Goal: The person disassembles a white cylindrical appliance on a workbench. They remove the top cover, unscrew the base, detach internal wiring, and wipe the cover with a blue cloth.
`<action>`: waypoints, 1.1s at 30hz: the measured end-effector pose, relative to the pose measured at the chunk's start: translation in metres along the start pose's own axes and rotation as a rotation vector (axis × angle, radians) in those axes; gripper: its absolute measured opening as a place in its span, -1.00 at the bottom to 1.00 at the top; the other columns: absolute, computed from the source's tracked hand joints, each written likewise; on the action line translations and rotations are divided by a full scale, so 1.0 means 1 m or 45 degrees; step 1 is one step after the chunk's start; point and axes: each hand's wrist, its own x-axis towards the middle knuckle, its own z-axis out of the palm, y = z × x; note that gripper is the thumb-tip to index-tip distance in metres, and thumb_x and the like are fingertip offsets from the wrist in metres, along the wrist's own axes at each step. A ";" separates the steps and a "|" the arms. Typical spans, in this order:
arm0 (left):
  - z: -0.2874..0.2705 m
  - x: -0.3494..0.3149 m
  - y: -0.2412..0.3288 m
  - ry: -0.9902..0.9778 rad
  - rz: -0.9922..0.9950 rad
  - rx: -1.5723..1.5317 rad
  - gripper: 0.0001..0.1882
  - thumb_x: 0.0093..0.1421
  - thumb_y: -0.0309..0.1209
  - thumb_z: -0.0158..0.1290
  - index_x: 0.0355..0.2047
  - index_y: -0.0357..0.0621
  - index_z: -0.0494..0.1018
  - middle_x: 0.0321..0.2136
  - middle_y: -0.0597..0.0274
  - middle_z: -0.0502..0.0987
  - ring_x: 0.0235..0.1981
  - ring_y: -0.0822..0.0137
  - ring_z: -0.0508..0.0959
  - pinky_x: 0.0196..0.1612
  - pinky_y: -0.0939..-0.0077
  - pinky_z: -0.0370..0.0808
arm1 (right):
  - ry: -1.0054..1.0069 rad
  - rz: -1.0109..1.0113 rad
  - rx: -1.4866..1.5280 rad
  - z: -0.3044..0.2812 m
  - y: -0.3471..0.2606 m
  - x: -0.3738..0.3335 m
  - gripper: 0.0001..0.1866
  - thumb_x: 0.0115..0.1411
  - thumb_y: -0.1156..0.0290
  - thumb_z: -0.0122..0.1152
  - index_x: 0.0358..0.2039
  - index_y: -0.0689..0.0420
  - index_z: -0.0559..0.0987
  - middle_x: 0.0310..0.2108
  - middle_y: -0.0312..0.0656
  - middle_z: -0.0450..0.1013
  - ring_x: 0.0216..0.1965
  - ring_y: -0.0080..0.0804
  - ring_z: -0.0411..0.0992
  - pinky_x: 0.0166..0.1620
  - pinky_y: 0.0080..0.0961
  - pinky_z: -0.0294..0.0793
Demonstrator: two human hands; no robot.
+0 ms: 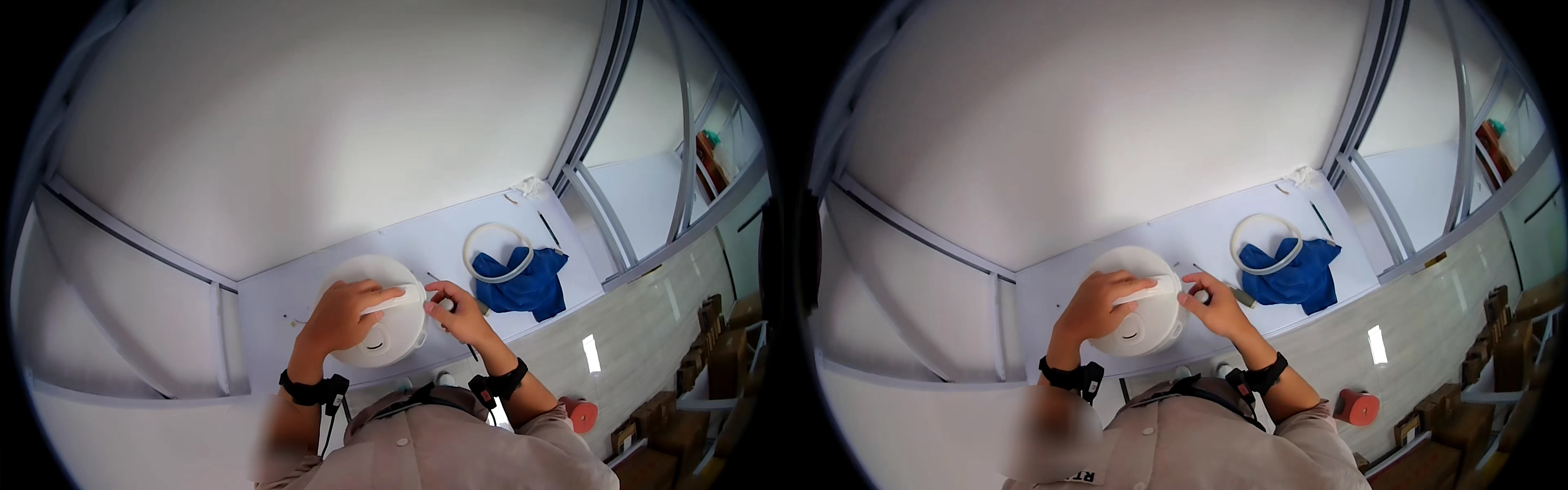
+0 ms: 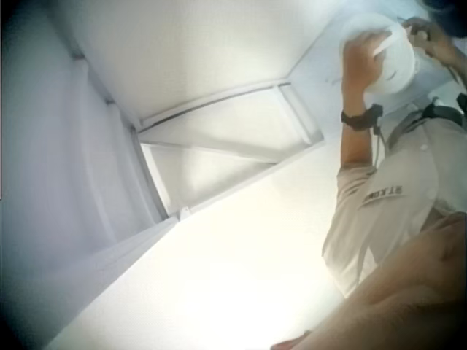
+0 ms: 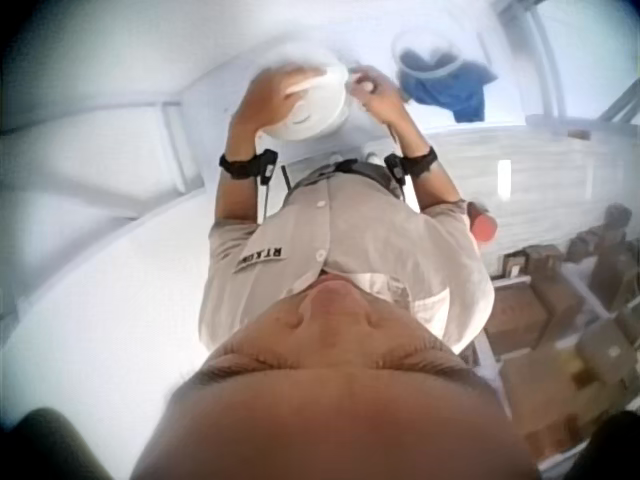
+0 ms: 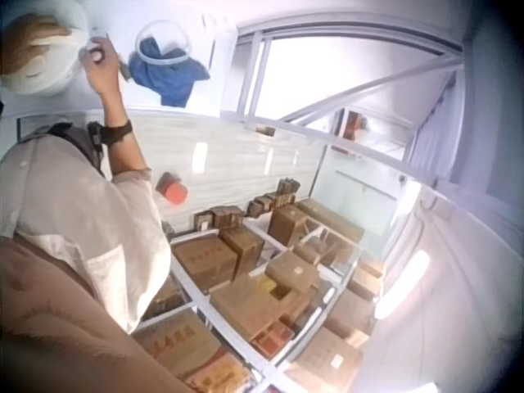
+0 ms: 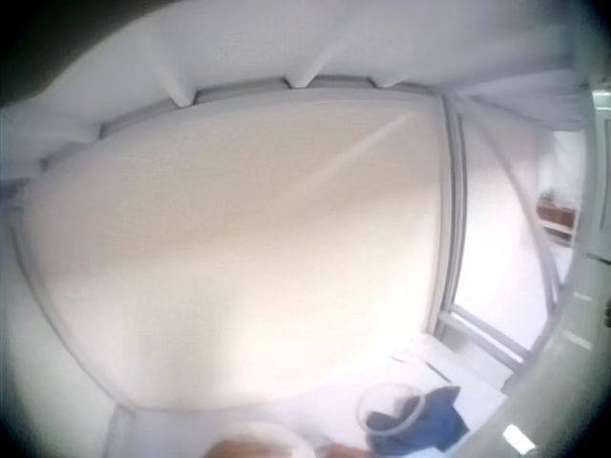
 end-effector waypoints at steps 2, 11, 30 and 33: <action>0.004 0.002 0.003 0.059 0.093 -0.003 -0.48 0.19 -0.42 0.23 0.20 0.00 0.61 -0.13 0.04 0.68 -0.15 -0.05 0.66 -0.03 0.19 0.57 | -0.098 -0.255 -0.103 -0.004 0.017 -0.006 -0.29 0.24 0.23 0.58 0.33 0.09 0.48 -0.25 -0.30 0.48 -0.18 -0.48 0.43 -0.09 -0.49 0.49; 0.046 0.025 0.037 0.438 -0.552 0.313 -0.54 0.26 -0.02 0.24 -0.48 -0.22 0.62 -0.59 -0.04 0.63 -0.50 -0.13 0.65 -0.36 0.04 0.55 | -0.098 -0.191 -0.023 0.009 0.012 -0.027 -0.10 0.18 0.08 0.65 0.43 0.07 0.40 -0.25 -0.27 0.46 -0.19 -0.46 0.43 -0.08 -0.48 0.50; 0.015 0.012 0.026 0.506 -0.759 -0.273 -0.53 0.27 -0.03 0.21 -0.49 -0.23 0.63 -0.61 0.08 0.56 -0.52 0.21 0.56 -0.35 0.26 0.47 | -0.076 -0.221 -0.001 0.009 0.012 -0.030 -0.14 0.22 0.05 0.61 0.42 0.08 0.41 -0.29 -0.25 0.47 -0.23 -0.45 0.45 -0.10 -0.46 0.51; -0.004 -0.017 -0.009 0.665 -0.642 -0.820 -0.58 0.31 -0.11 0.19 -0.47 -0.26 0.60 -0.59 0.25 0.50 -0.49 0.42 0.47 -0.35 0.38 0.41 | -0.089 -0.201 -0.012 0.008 0.009 -0.031 -0.15 0.23 0.08 0.60 0.42 0.08 0.41 -0.30 -0.26 0.47 -0.23 -0.46 0.45 -0.10 -0.46 0.51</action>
